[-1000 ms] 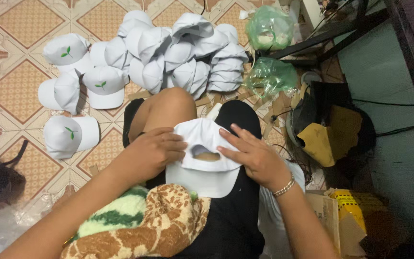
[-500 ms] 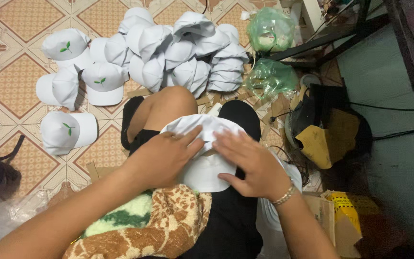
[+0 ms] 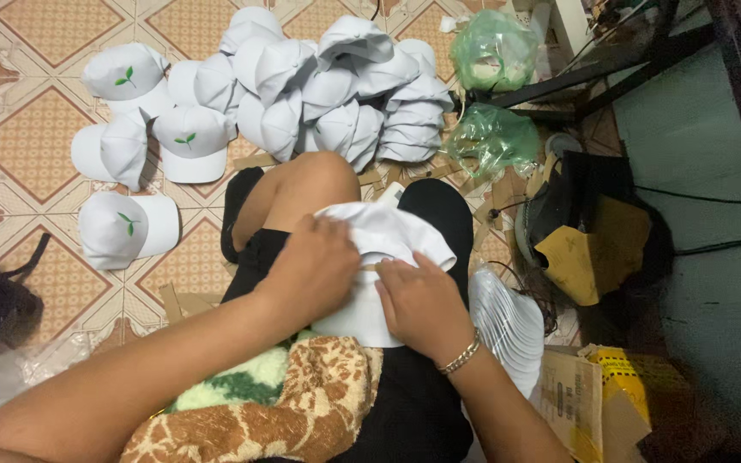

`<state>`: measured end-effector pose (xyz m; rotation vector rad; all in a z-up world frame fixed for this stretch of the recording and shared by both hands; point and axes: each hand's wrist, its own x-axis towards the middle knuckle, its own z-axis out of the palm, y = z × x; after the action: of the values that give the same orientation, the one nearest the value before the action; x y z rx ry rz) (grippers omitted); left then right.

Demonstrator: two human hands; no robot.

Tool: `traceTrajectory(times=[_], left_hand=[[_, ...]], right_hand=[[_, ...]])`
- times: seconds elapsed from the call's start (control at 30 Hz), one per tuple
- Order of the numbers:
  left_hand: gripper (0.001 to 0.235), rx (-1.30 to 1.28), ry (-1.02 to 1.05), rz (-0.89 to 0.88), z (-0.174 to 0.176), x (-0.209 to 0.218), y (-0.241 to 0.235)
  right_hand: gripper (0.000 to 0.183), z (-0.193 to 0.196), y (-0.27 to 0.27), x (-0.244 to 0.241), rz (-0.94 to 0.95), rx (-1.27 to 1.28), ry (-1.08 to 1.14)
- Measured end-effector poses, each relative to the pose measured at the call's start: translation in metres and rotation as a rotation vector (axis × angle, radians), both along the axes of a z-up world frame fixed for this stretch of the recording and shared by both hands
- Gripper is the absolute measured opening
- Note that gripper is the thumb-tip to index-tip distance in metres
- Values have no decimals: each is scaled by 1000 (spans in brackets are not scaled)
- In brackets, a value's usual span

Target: The person sits on the floor and finishes white baseball caps by spraying them, wiping the surface with a cloth, and drying the logo with a hair dryer. The person handles each cap one at a time, repeating the sequence across multiple units.

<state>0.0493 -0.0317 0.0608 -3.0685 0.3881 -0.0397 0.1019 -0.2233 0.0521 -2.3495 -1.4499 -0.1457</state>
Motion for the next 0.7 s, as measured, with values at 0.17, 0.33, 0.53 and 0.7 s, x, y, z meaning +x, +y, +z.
traceTrajectory(times=[0.17,0.33,0.53,0.7], left_hand=[[28,-414,228,217,6,4,12],[19,-654,-329,272,20,29,29],[19,-855,314,534,31,50,48],[26,-784,260,580,32,44,45]], right_hand=[[23,5,-7,15,-276,-33,306],[32,9,5,64,-455,191,230],[34,1,19,104,-545,-214,599],[37,3,14,98,-465,-178,685]])
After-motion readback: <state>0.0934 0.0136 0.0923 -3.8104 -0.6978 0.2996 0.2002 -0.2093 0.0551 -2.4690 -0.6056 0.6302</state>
